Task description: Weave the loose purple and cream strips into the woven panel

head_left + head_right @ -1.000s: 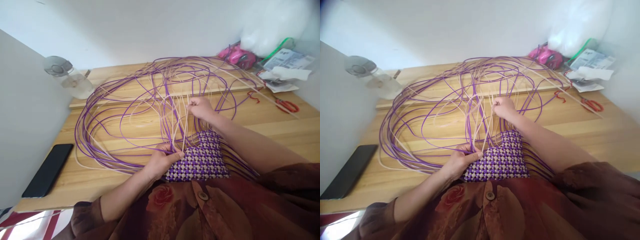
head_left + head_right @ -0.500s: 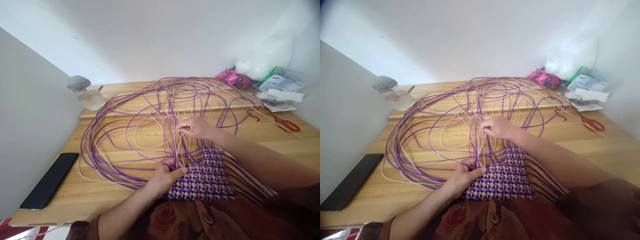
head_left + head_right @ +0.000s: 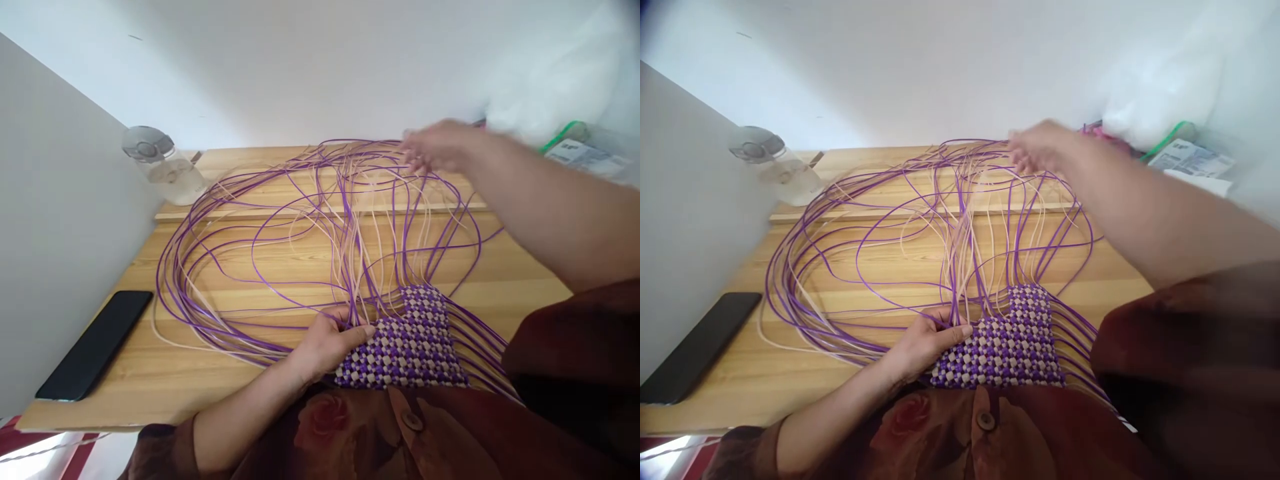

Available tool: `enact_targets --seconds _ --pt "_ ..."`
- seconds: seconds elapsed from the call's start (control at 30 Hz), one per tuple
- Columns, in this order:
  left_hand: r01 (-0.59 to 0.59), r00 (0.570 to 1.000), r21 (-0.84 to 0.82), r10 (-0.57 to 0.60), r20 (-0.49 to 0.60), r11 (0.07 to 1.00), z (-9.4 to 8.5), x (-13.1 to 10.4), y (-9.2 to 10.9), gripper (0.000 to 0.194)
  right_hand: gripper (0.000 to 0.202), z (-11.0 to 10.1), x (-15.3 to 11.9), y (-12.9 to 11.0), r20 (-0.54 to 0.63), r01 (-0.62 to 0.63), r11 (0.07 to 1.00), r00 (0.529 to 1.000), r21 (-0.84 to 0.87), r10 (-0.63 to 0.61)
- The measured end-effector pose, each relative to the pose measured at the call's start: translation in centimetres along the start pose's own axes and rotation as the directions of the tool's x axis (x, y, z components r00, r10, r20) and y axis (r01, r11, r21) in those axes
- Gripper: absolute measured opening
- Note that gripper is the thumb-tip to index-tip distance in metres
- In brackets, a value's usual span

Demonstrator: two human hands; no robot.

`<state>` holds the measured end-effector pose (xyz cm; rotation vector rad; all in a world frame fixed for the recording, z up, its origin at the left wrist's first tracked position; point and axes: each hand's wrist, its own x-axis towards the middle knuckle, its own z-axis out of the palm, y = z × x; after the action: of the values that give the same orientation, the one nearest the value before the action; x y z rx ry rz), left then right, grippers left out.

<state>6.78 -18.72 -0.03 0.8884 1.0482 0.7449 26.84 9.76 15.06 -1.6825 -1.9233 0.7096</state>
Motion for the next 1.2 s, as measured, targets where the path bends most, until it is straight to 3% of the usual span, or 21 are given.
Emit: enact_targets --seconds 0.1,0.2,0.37,0.43,0.5,0.53,0.57,0.6,0.67,0.7,0.73,0.77,0.8,0.87,0.9,1.03,1.13,1.2 --pt "-0.026 1.0 0.019 0.026 0.001 0.999 0.0 0.0 0.2 0.034 0.043 5.2 -2.9 0.1 0.249 -0.092 0.994 0.963 -0.066 0.106" --pt "-0.048 0.999 0.008 0.047 0.008 0.999 0.1 0.1 0.3 0.036 0.041 7.7 -4.3 0.6 0.393 -0.001 0.963 0.913 -0.27 0.111" --pt "-0.048 0.999 -0.014 0.048 -0.003 0.999 0.1 0.2 0.0 0.036 0.04 8.5 -5.8 0.1 0.315 0.217 0.932 0.941 -0.291 -0.121" --pt "-0.041 0.999 -0.018 0.041 0.001 0.999 0.1 0.2 -0.2 0.036 0.037 8.9 -6.9 -1.2 0.27 0.326 0.923 0.925 -0.205 -0.267" --pt "-0.048 0.999 -0.004 0.048 0.0 0.999 0.1 0.3 -0.3 0.036 0.036 9.7 -8.4 -3.3 0.222 0.45 0.89 0.876 -0.064 -0.427" --pt "-0.054 0.999 0.009 0.055 -0.005 0.998 0.1 0.3 -0.3 0.036 0.034 10.1 -9.3 -4.5 0.197 0.532 0.846 0.828 0.019 -0.525" --pt "-0.062 0.998 0.028 0.062 -0.006 0.998 0.1 0.3 -0.3 0.035 0.032 10.7 -10.1 -5.9 0.179 0.63 0.771 0.75 0.098 -0.636" --pt "-0.07 0.997 0.049 0.071 -0.003 0.996 0.1 0.3 -0.2 0.035 0.029 11.4 -11.0 -7.3 0.176 0.733 0.658 0.634 0.171 -0.753" --pt "-0.092 0.996 0.087 0.091 0.015 0.992 0.1 0.3 -0.1 0.034 0.027 13.2 -12.4 -9.9 0.269 0.874 0.409 0.341 0.263 -0.901" --pt "-0.102 0.995 0.104 0.1 0.021 0.989 0.0 0.2 0.0 0.033 0.029 14.2 -12.9 -11.0 0.381 0.898 0.36 0.249 0.253 -0.89" --pt "-0.106 0.994 0.116 0.104 0.022 0.988 0.0 0.2 0.1 0.032 0.035 15.4 -13.2 -11.9 0.516 0.907 0.38 0.241 0.181 -0.822" --pt "-0.109 0.994 0.121 0.107 0.022 0.987 0.0 0.2 0.1 0.031 0.042 16.5 -13.3 -12.5 0.63 0.9 0.433 0.306 0.054 -0.713" --pt "-0.111 0.994 0.119 0.11 0.019 0.987 0.0 0.2 0.2 0.029 0.047 17.6 -13.1 -12.9 0.692 0.872 0.48 0.407 -0.099 -0.596" --pt "-0.125 0.992 0.099 0.123 0.022 0.987 0.0 0.1 0.3 0.026 0.048 19.6 -12.4 -13.1 0.686 0.794 0.512 0.572 -0.326 -0.45" --pt "-0.138 0.99 0.084 0.136 0.031 0.987 0.0 0.0 0.4 0.024 0.045 20.4 -11.8 -13.0 0.659 0.771 0.517 0.611 -0.372 -0.438" --pt "-0.16 0.987 0.048 0.159 0.033 0.986 0.3 -0.1 0.5 0.018 0.033 22.9 -9.7 -12.5 0.592 0.734 0.571 0.658 -0.367 -0.466" --pt "-0.176 0.984 0.025 0.176 0.009 0.984 0.5 -0.1 0.4 0.019 0.031 24.8 -8.4 -12.8 0.544 0.66 0.677 0.716 -0.325 -0.437" --pt "-0.215 0.976 -0.007 0.215 0.025 0.977 0.6 0.0 0.3 0.02 0.03 26.3 -7.8 -13.4 0.532 0.619 0.749 0.728 -0.237 -0.433"
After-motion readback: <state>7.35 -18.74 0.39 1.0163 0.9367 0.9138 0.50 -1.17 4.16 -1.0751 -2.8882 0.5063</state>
